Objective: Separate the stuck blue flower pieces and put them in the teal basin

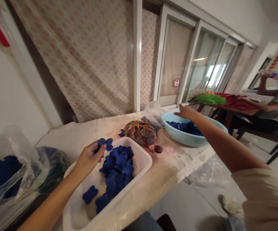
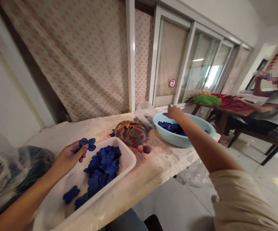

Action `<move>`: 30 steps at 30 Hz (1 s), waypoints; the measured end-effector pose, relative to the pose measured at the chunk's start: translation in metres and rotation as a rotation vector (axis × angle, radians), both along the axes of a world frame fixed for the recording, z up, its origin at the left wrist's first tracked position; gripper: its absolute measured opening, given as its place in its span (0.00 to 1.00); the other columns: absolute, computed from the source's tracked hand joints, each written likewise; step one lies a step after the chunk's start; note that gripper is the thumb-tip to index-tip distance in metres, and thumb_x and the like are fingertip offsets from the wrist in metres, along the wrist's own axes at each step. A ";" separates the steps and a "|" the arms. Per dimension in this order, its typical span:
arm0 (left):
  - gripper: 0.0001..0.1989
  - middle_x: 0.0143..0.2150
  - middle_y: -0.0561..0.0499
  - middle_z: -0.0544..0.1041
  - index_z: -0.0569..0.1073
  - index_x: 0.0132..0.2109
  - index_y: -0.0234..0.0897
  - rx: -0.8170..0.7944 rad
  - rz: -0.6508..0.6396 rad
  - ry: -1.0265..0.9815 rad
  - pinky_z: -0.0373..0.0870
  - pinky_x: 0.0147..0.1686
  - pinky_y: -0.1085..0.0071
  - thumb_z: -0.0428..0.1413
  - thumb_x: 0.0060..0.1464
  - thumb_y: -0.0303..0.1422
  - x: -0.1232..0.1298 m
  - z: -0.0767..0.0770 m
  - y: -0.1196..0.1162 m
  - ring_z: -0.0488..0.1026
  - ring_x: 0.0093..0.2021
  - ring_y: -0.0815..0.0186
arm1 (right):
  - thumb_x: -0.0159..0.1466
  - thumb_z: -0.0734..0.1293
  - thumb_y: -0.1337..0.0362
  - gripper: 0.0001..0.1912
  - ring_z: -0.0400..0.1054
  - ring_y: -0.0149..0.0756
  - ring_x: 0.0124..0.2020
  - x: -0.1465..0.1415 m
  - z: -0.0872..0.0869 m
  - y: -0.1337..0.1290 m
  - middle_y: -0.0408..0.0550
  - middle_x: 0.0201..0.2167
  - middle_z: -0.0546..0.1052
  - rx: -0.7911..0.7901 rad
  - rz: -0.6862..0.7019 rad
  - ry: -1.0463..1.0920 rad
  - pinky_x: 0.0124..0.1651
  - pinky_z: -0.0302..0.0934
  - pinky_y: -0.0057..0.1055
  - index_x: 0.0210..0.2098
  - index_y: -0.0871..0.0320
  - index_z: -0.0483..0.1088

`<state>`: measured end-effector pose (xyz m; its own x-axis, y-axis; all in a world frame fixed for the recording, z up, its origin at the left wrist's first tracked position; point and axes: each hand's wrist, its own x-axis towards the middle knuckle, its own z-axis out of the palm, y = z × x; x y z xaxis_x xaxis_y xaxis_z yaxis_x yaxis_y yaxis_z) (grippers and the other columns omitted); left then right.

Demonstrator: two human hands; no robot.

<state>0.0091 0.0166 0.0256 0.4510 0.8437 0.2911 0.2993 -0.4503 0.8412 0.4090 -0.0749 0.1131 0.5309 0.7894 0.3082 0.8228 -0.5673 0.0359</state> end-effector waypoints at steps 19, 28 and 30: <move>0.18 0.22 0.57 0.67 0.66 0.44 0.34 0.051 -0.118 -0.166 0.62 0.21 0.75 0.43 0.59 0.44 -0.006 0.004 -0.022 0.65 0.19 0.72 | 0.67 0.55 0.58 0.14 0.71 0.37 0.34 -0.204 -0.033 0.063 0.49 0.32 0.76 0.083 0.931 0.133 0.32 0.57 0.28 0.41 0.58 0.67; 0.19 0.22 0.56 0.67 0.64 0.47 0.34 0.101 -0.155 -0.207 0.62 0.22 0.75 0.41 0.61 0.45 -0.017 0.008 -0.011 0.64 0.20 0.72 | 0.63 0.63 0.61 0.11 0.70 0.36 0.38 -0.108 -0.065 0.109 0.53 0.38 0.77 -0.242 0.631 0.087 0.40 0.59 0.27 0.38 0.63 0.72; 0.19 0.22 0.56 0.67 0.65 0.47 0.34 0.119 -0.157 -0.192 0.62 0.23 0.74 0.42 0.61 0.45 -0.018 0.009 -0.012 0.64 0.20 0.72 | 0.60 0.65 0.56 0.16 0.71 0.42 0.39 -0.100 -0.077 0.113 0.59 0.38 0.76 -0.275 0.517 0.058 0.40 0.62 0.32 0.37 0.66 0.72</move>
